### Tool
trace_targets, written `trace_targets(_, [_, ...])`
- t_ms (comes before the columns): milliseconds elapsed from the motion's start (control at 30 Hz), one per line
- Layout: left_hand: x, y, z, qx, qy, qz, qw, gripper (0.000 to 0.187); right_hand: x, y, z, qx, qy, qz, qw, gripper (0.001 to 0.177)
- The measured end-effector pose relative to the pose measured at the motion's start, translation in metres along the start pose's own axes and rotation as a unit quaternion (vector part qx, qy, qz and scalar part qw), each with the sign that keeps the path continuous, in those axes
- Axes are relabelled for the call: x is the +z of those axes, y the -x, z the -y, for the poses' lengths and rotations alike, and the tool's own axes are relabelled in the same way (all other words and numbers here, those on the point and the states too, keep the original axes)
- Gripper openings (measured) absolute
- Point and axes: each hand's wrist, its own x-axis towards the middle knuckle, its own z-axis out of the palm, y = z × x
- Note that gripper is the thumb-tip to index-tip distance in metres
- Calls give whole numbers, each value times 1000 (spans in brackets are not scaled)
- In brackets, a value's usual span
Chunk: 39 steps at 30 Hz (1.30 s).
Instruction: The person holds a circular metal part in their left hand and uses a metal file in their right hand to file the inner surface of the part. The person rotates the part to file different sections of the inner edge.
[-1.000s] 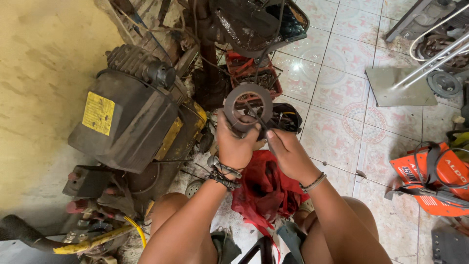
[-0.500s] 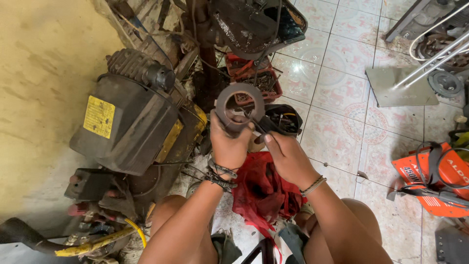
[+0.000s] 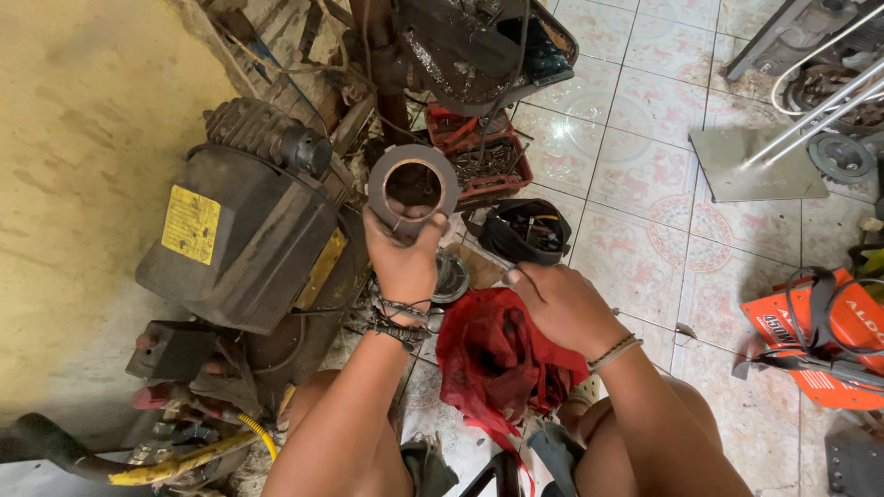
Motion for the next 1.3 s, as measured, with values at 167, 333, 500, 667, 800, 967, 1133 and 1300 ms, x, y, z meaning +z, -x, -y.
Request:
trace_targets(167, [-3, -6, 10, -4, 30, 22, 999, 107, 2, -9, -34, 2, -109, -44, 993, 42])
trace_targets(333, [-1, 7, -4, 66, 47, 67, 994, 58, -1, -5, -11, -42, -224, -139, 964, 39])
trace_targets(500, [4, 16, -8, 48, 6, 192, 980, 33, 5, -14, -6, -64, -393, -202, 895, 33])
trace_targets(667, [12, 28, 8, 7, 86, 253, 964, 23, 1, -20, -15, -63, -389, -230, 890, 23])
trace_targets(800, [11, 28, -10, 24, 78, 306, 949, 12, -6, -17, -28, -75, -310, -260, 911, 17])
trace_targets(967, [19, 37, -9, 96, -20, 305, 947, 33, -9, -15, -37, -86, -303, -262, 912, 15])
trace_targets(1133, [21, 41, -9, 120, -58, 300, 945, 46, -10, -15, -41, -93, -290, -263, 916, 13])
trace_targets(1300, [14, 37, -3, 107, -47, 299, 947, 37, -9, -16, -41, -93, -288, -259, 917, 13])
